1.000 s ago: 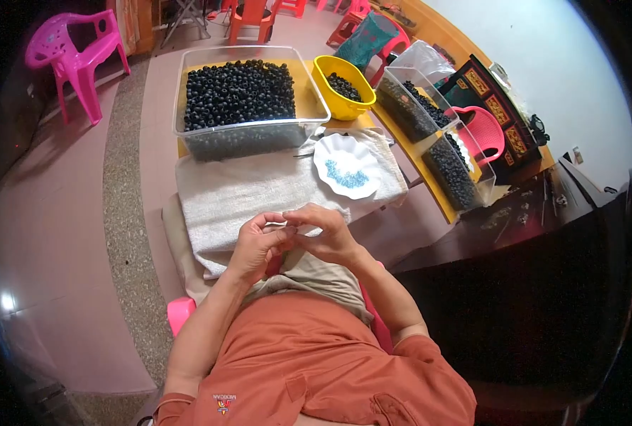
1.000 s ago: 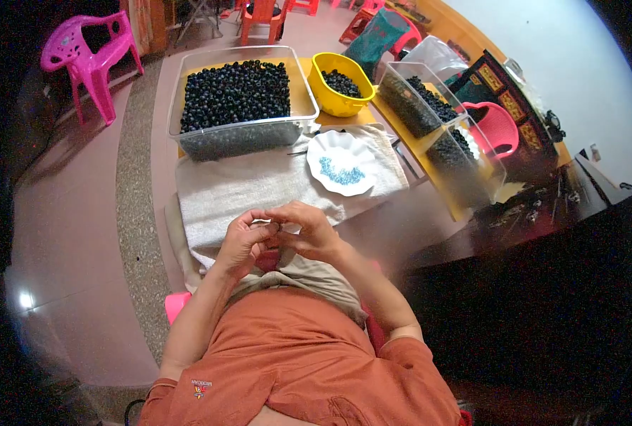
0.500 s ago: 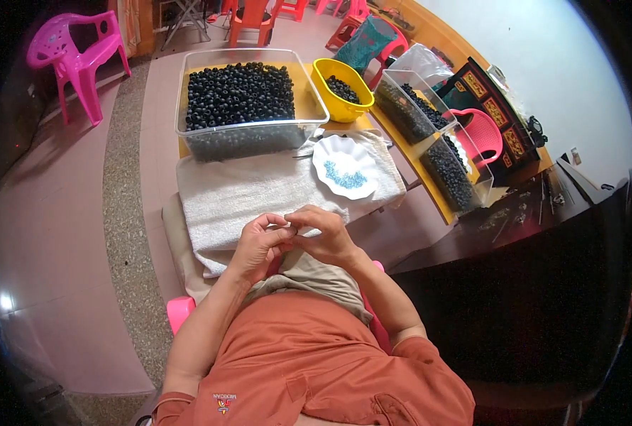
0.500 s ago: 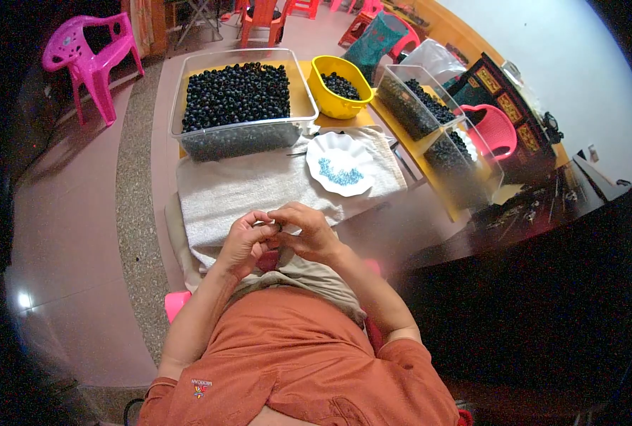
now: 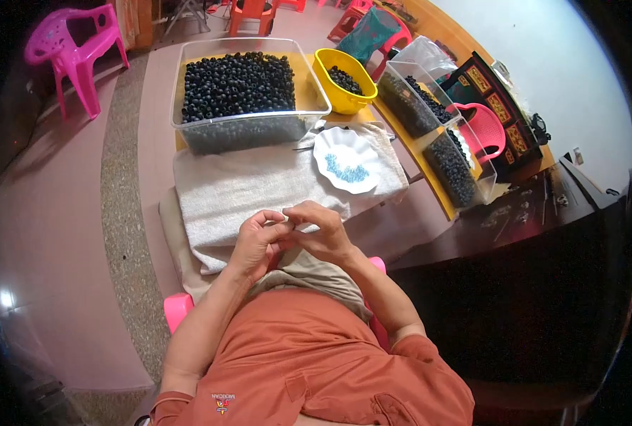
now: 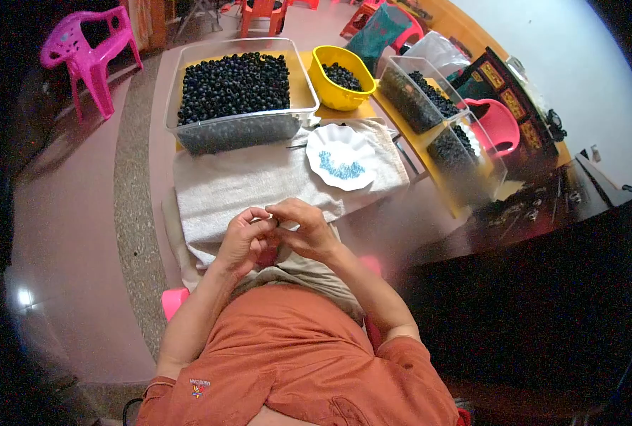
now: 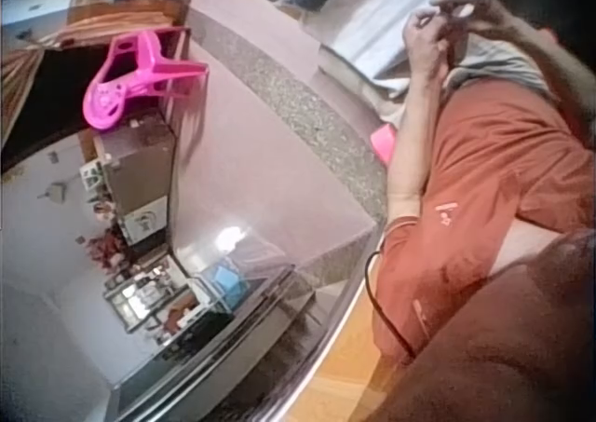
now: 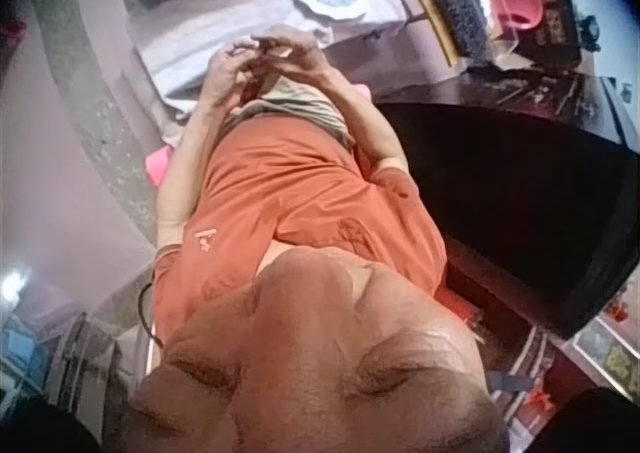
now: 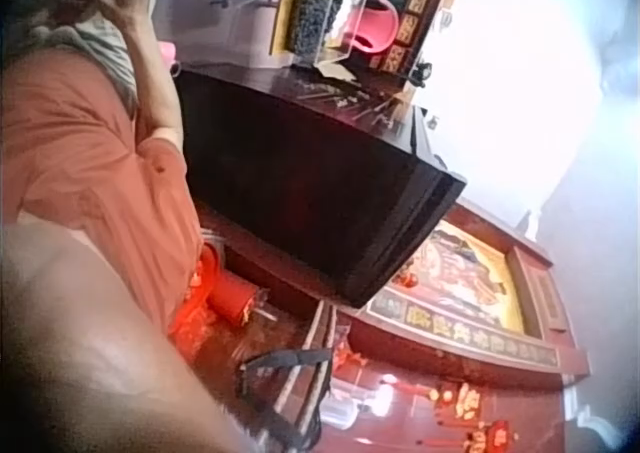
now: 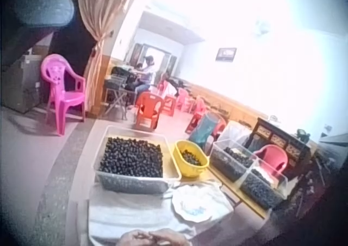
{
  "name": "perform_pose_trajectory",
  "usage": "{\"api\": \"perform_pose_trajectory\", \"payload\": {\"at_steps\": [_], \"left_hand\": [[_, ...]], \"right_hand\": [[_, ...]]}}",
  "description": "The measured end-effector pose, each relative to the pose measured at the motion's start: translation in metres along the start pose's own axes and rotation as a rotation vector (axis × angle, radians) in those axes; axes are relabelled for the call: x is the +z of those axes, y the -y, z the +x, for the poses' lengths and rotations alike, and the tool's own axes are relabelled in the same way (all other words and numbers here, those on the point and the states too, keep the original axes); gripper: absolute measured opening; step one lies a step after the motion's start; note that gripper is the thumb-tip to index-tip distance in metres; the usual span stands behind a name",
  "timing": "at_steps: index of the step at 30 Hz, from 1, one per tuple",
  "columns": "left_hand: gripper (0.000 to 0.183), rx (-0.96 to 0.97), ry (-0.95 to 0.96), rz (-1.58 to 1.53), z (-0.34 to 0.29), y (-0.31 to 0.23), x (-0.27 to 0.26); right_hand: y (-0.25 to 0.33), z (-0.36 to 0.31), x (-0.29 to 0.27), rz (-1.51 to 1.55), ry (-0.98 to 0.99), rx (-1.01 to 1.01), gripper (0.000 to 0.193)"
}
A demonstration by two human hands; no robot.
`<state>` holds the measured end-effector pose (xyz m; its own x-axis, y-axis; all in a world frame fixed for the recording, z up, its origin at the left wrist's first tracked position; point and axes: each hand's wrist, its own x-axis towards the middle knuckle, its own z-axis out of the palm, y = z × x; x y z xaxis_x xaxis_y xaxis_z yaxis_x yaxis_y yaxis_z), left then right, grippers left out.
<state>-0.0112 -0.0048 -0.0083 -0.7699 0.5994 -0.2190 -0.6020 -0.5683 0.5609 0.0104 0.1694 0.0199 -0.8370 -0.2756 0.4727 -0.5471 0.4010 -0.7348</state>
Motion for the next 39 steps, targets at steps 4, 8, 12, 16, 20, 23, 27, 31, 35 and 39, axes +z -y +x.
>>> {"api": "perform_pose_trajectory", "payload": {"at_steps": [4,8,12,16,20,23,27,31,35,39], "left_hand": [[0.012,0.021,-0.082,0.027,0.001,0.001,0.001],[0.013,0.025,-0.094,0.022,0.004,0.003,-0.005],[0.014,-0.001,-0.142,0.052,0.003,0.0,-0.002],[0.014,-0.014,-0.146,0.03,0.002,0.0,0.001],[0.014,-0.02,-0.144,0.028,0.004,0.0,0.0],[0.014,-0.01,-0.146,0.032,0.004,0.001,-0.002],[0.013,-0.027,-0.151,0.011,0.005,0.0,-0.001],[0.013,-0.043,-0.15,0.005,0.005,-0.001,-0.003],[0.013,-0.045,-0.16,0.018,0.005,-0.002,-0.002],[0.013,-0.058,-0.17,0.02,0.005,-0.001,-0.001]], "right_hand": [[0.0,0.001,-0.005,0.041,0.034,0.017,0.041],[-0.004,0.006,-0.032,0.031,0.095,0.106,0.031],[-0.041,0.012,-0.079,-0.184,-0.036,0.143,0.024],[-0.079,0.025,-0.122,-0.392,-0.059,0.253,0.019],[-0.099,0.043,-0.138,-0.65,0.027,0.28,0.015],[-0.108,0.057,-0.133,-0.753,0.12,0.283,0.015],[-0.121,0.068,-0.13,-0.794,0.202,0.316,0.016],[-0.122,0.076,-0.126,-0.823,0.276,0.38,0.018],[-0.123,0.078,-0.126,-0.798,0.255,0.358,0.019],[-0.124,0.078,-0.126,-0.769,0.254,0.364,0.02]]}}
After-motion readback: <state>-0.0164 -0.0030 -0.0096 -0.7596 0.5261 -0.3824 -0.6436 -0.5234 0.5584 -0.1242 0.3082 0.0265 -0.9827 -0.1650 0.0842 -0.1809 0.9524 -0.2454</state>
